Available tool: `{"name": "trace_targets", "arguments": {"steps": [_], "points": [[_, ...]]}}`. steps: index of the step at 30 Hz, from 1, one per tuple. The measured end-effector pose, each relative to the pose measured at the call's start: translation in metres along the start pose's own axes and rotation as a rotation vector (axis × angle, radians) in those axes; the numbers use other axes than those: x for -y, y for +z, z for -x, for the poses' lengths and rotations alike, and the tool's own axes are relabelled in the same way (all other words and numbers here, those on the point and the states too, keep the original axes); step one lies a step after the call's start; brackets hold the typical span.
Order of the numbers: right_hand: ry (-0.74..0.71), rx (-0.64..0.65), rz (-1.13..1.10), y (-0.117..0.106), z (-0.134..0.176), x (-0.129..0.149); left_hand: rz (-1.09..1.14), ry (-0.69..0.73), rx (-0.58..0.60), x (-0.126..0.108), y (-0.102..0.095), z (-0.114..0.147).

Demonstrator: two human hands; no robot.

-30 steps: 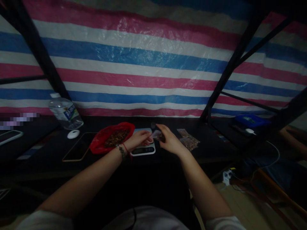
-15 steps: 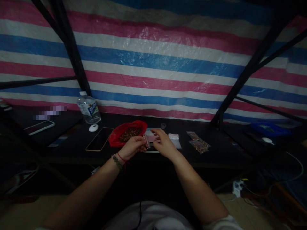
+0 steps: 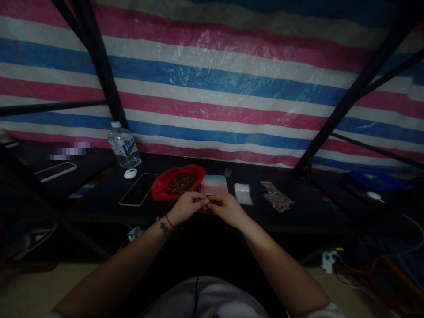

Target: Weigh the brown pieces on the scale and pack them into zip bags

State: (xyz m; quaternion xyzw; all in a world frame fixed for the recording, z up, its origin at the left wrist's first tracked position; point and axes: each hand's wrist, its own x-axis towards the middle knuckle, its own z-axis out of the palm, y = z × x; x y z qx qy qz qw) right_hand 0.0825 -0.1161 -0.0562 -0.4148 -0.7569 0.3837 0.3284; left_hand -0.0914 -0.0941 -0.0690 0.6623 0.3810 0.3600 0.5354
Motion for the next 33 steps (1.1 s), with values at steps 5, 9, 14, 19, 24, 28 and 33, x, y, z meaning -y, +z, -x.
{"name": "trace_targets", "arguments": {"steps": [5, 9, 14, 19, 24, 28, 33], "points": [[0.041, -0.016, 0.107, -0.009, 0.003, -0.006, -0.080, 0.049, 0.018, -0.004, 0.005, 0.004], [0.010, -0.075, 0.392, -0.006, 0.005, -0.002, -0.156, 0.098, 0.042, -0.002, 0.010, 0.006], [0.016, -0.127, 0.683, 0.002, 0.009, 0.008, -0.271, 0.078, -0.040, 0.003, 0.016, 0.007], [0.107, -0.240, 0.766, -0.006, 0.007, 0.008, -0.322, -0.032, -0.152, 0.000, 0.018, 0.007], [-0.127, -0.207, 0.597, -0.014, 0.007, 0.007, -0.317, -0.048, -0.149, 0.001, 0.017, 0.006], [-0.209, -0.096, 0.556, -0.011, 0.010, 0.006, -0.362, 0.012, -0.102, 0.006, 0.019, 0.007], [-0.147, 0.053, 0.607, -0.012, 0.008, 0.005, -0.500, 0.173, -0.013, 0.001, 0.026, 0.015]]}}
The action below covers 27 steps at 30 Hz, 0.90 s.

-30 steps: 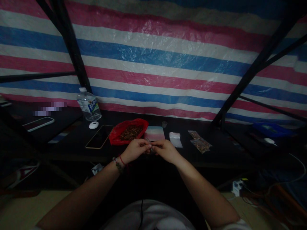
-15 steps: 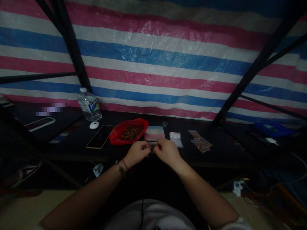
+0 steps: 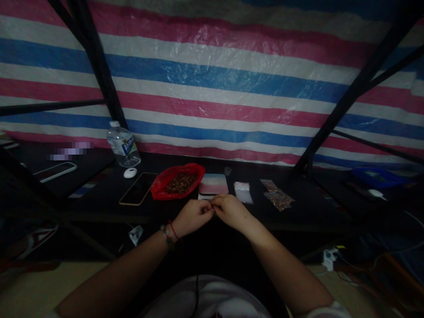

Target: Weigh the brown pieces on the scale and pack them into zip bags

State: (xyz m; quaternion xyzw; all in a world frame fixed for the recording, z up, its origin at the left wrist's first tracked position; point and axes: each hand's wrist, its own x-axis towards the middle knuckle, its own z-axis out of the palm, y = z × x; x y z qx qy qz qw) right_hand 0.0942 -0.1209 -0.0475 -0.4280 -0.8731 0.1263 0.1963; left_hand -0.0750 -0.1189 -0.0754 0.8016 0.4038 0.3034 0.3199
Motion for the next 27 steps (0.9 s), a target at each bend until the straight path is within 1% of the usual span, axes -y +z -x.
{"name": "trace_targets", "arguments": {"steps": [1, 2, 3, 6, 7, 8, 9, 10, 12, 13, 14, 17, 19, 21, 22, 24, 27], "points": [[0.005, 0.013, -0.007, -0.001, 0.000, -0.001, -0.019, 0.029, 0.012, -0.002, -0.001, 0.001], [0.007, 0.019, -0.025, -0.003, 0.000, -0.002, -0.035, 0.040, -0.001, -0.002, -0.002, 0.001], [0.006, 0.018, -0.052, -0.005, 0.000, -0.003, -0.050, 0.035, -0.043, -0.002, -0.005, 0.000], [0.001, 0.010, -0.163, -0.013, 0.003, -0.003, -0.042, 0.019, -0.257, 0.006, -0.018, -0.006], [0.001, 0.009, -0.200, -0.017, 0.004, -0.003, 0.007, 0.034, -0.284, 0.010, -0.024, -0.008], [-0.002, 0.011, -0.234, -0.020, 0.005, -0.003, 0.092, 0.044, -0.266, 0.015, -0.029, -0.010], [-0.006, 0.015, -0.264, -0.022, 0.006, -0.003, 0.204, 0.039, -0.200, 0.019, -0.034, -0.011], [-0.008, 0.014, -0.291, -0.024, 0.007, -0.003, 0.329, 0.020, -0.107, 0.024, -0.038, -0.012], [0.007, -0.011, -0.344, -0.026, 0.007, -0.006, 0.569, -0.057, 0.078, 0.031, -0.042, -0.012], [0.022, -0.034, -0.374, -0.026, 0.007, -0.007, 0.674, -0.098, 0.136, 0.034, -0.043, -0.012], [0.042, -0.060, -0.405, -0.025, 0.007, -0.010, 0.766, -0.135, 0.167, 0.037, -0.042, -0.011], [0.088, -0.113, -0.500, -0.021, 0.005, -0.017, 0.975, -0.236, 0.182, 0.039, -0.036, -0.008], [0.105, -0.140, -0.549, -0.019, 0.003, -0.022, 1.040, -0.288, 0.198, 0.038, -0.032, -0.008], [0.116, -0.173, -0.584, -0.016, 0.001, -0.027, 1.057, -0.321, 0.194, 0.035, -0.029, -0.008], [0.127, -0.194, -0.600, -0.016, 0.000, -0.029, 1.057, -0.327, 0.175, 0.033, -0.028, -0.009], [0.170, -0.240, -0.631, -0.016, 0.000, -0.033, 1.046, -0.318, 0.098, 0.030, -0.032, -0.012], [0.240, -0.332, -0.648, -0.019, -0.001, -0.037, 0.947, -0.245, -0.064, 0.030, -0.053, -0.016]]}}
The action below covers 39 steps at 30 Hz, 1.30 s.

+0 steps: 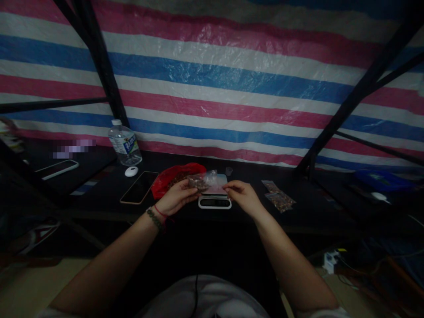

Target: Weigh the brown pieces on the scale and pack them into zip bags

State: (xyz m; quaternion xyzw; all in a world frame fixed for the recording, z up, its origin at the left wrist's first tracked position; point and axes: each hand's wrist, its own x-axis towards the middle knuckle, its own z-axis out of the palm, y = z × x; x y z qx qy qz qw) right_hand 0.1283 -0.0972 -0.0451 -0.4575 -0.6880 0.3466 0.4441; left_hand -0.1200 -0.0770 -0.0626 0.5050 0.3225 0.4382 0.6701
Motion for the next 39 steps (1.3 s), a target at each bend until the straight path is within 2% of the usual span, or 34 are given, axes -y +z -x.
{"name": "trace_targets", "arguments": {"steps": [3, 6, 9, 12, 16, 21, 28, 33, 39], "points": [[0.012, -0.055, 0.008, -0.004, -0.001, 0.000, -0.290, 0.186, -0.214, -0.020, -0.026, -0.002], [0.005, -0.043, 0.020, -0.003, -0.001, 0.002, -0.836, 0.234, -0.475, -0.033, -0.054, -0.001], [0.004, -0.023, 0.041, 0.001, 0.000, 0.004, -1.294, 0.300, -0.499, -0.035, -0.071, -0.001], [0.026, -0.003, 0.028, 0.003, 0.000, 0.005, -1.492, 0.362, -0.470, -0.031, -0.075, -0.003], [0.050, 0.010, -0.017, 0.003, 0.000, 0.003, -1.574, 0.394, -0.530, -0.026, -0.075, -0.007], [0.058, 0.028, -0.076, 0.003, -0.001, -0.002, -1.465, 0.528, -0.628, -0.020, -0.075, -0.007], [0.068, 0.046, -0.073, 0.000, -0.004, -0.008, -1.466, 0.592, -0.590, -0.019, -0.074, -0.005], [0.066, -0.036, 0.073, -0.009, -0.010, -0.020, -1.477, 0.610, -0.620, -0.020, -0.076, -0.005], [0.072, -0.053, 0.154, -0.016, -0.015, -0.037, -1.454, 0.605, -0.454, -0.023, -0.077, -0.004]]}}
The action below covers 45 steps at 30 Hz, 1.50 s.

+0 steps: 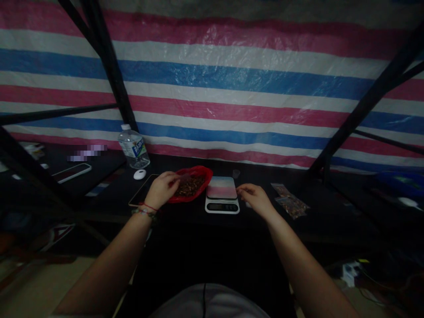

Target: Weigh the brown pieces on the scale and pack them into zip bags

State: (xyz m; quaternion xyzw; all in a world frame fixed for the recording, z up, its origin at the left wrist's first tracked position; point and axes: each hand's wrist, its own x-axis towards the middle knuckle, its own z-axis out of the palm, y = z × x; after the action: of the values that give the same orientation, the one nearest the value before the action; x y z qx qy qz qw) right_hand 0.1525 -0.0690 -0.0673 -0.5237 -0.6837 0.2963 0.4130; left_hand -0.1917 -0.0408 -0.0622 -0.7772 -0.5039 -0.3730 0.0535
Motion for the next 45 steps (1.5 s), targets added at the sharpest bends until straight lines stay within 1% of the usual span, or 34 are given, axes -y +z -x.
{"name": "trace_targets", "arguments": {"steps": [4, 8, 11, 13, 15, 19, 23, 27, 30, 32, 33, 34, 36, 37, 38, 40, 42, 45], "points": [[0.001, 0.003, 0.033, 0.001, -0.001, -0.004, -0.017, -0.026, -0.104, 0.000, -0.004, 0.000], [0.005, 0.007, 0.039, 0.001, -0.001, -0.003, -0.047, 0.004, -0.038, -0.003, -0.004, 0.000], [0.008, 0.019, 0.043, 0.001, -0.001, -0.003, -0.076, -0.013, -0.062, -0.004, -0.002, 0.000], [0.008, 0.023, 0.047, 0.001, -0.001, -0.003, -0.100, -0.018, -0.055, -0.005, -0.002, 0.000], [0.010, 0.025, 0.048, 0.001, -0.001, -0.003, -0.116, -0.017, -0.045, -0.006, -0.003, -0.001], [0.014, 0.025, 0.036, 0.001, -0.002, -0.004, -0.113, -0.034, -0.076, -0.007, -0.006, -0.002], [0.015, 0.033, 0.040, 0.000, -0.001, -0.003, -0.134, -0.030, -0.015, -0.008, -0.006, -0.002], [-0.004, 0.071, 0.057, -0.001, -0.001, -0.003, -0.171, -0.046, -0.058, -0.010, -0.007, -0.002], [-0.035, 0.124, 0.073, -0.001, -0.001, -0.007, -0.144, -0.032, -0.105, -0.014, -0.011, -0.003], [-0.040, 0.153, 0.054, 0.002, -0.001, -0.010, -0.075, -0.043, -0.140, -0.018, -0.012, -0.003], [-0.031, 0.160, 0.036, 0.004, -0.001, -0.012, -0.022, -0.076, -0.164, -0.022, -0.011, -0.003], [-0.013, 0.163, 0.008, 0.008, 0.000, -0.012, 0.052, -0.131, -0.190, -0.026, -0.009, -0.002], [0.037, 0.168, -0.077, 0.017, 0.003, -0.010, 0.281, -0.288, -0.210, -0.039, -0.002, 0.000], [0.063, 0.174, -0.134, 0.022, 0.005, -0.007, 0.434, -0.372, -0.193, -0.048, 0.004, 0.002], [0.085, 0.184, -0.198, 0.027, 0.007, -0.004, 0.613, -0.437, -0.143, -0.058, 0.010, 0.004], [0.103, 0.218, -0.323, 0.037, 0.011, 0.004, 0.905, -0.495, -0.058, -0.078, 0.022, 0.010], [0.104, 0.239, -0.395, 0.042, 0.014, 0.012, 1.056, -0.535, 0.030, -0.095, 0.032, 0.016], [0.132, 0.221, -0.397, 0.042, 0.015, 0.019, 1.154, -0.568, 0.123, -0.108, 0.040, 0.023]]}}
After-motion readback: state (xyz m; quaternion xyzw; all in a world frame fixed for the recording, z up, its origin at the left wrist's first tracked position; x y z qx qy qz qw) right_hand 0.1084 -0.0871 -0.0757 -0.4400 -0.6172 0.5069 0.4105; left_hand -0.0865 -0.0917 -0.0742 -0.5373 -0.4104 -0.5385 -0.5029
